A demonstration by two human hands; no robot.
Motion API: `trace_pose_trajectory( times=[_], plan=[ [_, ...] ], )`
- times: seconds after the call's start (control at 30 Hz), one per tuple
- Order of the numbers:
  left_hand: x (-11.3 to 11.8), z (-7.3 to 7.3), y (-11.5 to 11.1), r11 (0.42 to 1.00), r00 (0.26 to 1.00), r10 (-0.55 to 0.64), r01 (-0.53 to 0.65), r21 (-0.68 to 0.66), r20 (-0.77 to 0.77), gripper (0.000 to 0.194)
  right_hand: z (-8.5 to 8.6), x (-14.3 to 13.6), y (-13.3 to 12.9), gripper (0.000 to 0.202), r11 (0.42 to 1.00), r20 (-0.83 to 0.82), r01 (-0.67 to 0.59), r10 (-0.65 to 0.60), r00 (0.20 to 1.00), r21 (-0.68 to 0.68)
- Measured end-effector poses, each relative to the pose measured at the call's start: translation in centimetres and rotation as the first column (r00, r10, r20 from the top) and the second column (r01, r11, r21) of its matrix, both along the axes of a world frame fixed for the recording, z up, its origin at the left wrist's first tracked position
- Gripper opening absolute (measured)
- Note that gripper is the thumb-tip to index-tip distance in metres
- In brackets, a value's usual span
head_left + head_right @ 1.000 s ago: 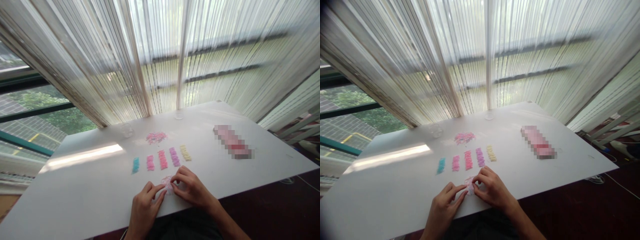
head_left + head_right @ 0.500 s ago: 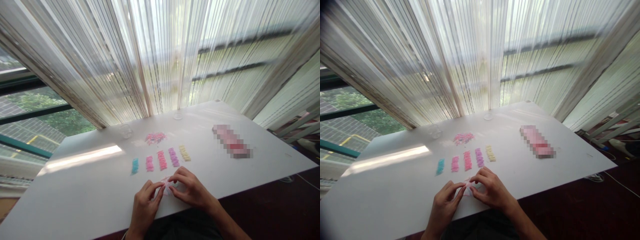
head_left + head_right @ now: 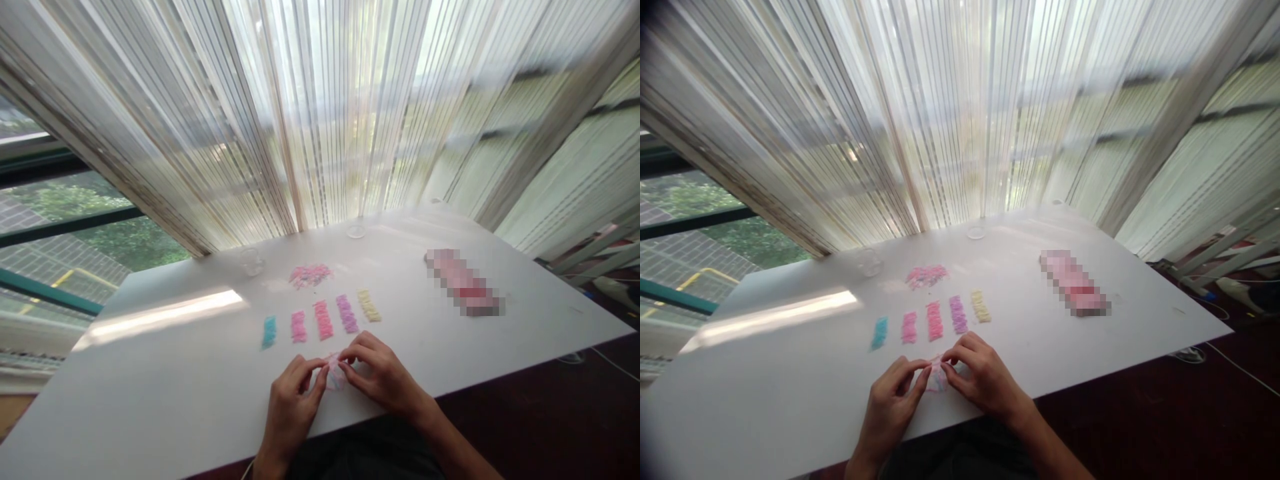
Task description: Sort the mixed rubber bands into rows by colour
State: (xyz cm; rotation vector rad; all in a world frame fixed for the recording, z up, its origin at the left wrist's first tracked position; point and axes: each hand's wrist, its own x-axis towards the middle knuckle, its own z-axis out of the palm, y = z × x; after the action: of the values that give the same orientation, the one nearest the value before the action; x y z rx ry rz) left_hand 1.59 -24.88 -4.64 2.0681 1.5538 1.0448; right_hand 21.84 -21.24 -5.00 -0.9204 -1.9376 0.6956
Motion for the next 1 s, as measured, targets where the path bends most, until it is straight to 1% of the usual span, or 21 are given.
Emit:
trace_pose_trajectory(
  times=[0.23, 0.43, 0.7, 0.83, 0.93, 1.0],
  plan=[
    [-0.1, 0.0, -0.1, 1.000, 0.997, -0.006, 0.007, 0.013, -0.075, 0.021, -0.1, 0.0, 0.0, 0.009, 1.000, 0.015, -0.001, 0.001, 1.000, -0.004],
    [-0.2, 0.1, -0.1, 1.000, 0.998, -0.001, 0.003, 0.027, -0.056, 0.019, 0.0, 0.0, 0.0, 0.009, 1.000, 0.036, -0.001, 0.002, 0.999, -0.016],
    [-0.4, 0.2, 0.0, 1.000, 0.997, 0.009, -0.009, -0.003, -0.078, 0.023, -0.1, -0.1, 0.1, 0.010, 1.000, 0.049, 0.004, -0.005, 0.999, 0.007],
    [-1.7, 0.4, 0.4, 0.999, 0.997, 0.033, -0.032, 0.018, -0.071, 0.027, 0.0, -0.1, 0.1, 0.011, 1.000, 0.047, 0.005, -0.004, 0.999, -0.011],
    [-3.5, 0.7, 1.2, 0.990, 0.988, 0.129, -0.125, 0.060, -0.079, 0.033, -0.1, -0.1, 0.1, 0.012, 1.000, 0.044, 0.005, -0.004, 0.999, -0.025],
    [-4.6, 0.9, 1.7, 0.985, 0.980, 0.166, -0.161, 0.053, -0.106, 0.037, -0.2, -0.1, 0.1, 0.012, 1.000, 0.045, 0.006, -0.005, 0.999, -0.030]
  ],
)
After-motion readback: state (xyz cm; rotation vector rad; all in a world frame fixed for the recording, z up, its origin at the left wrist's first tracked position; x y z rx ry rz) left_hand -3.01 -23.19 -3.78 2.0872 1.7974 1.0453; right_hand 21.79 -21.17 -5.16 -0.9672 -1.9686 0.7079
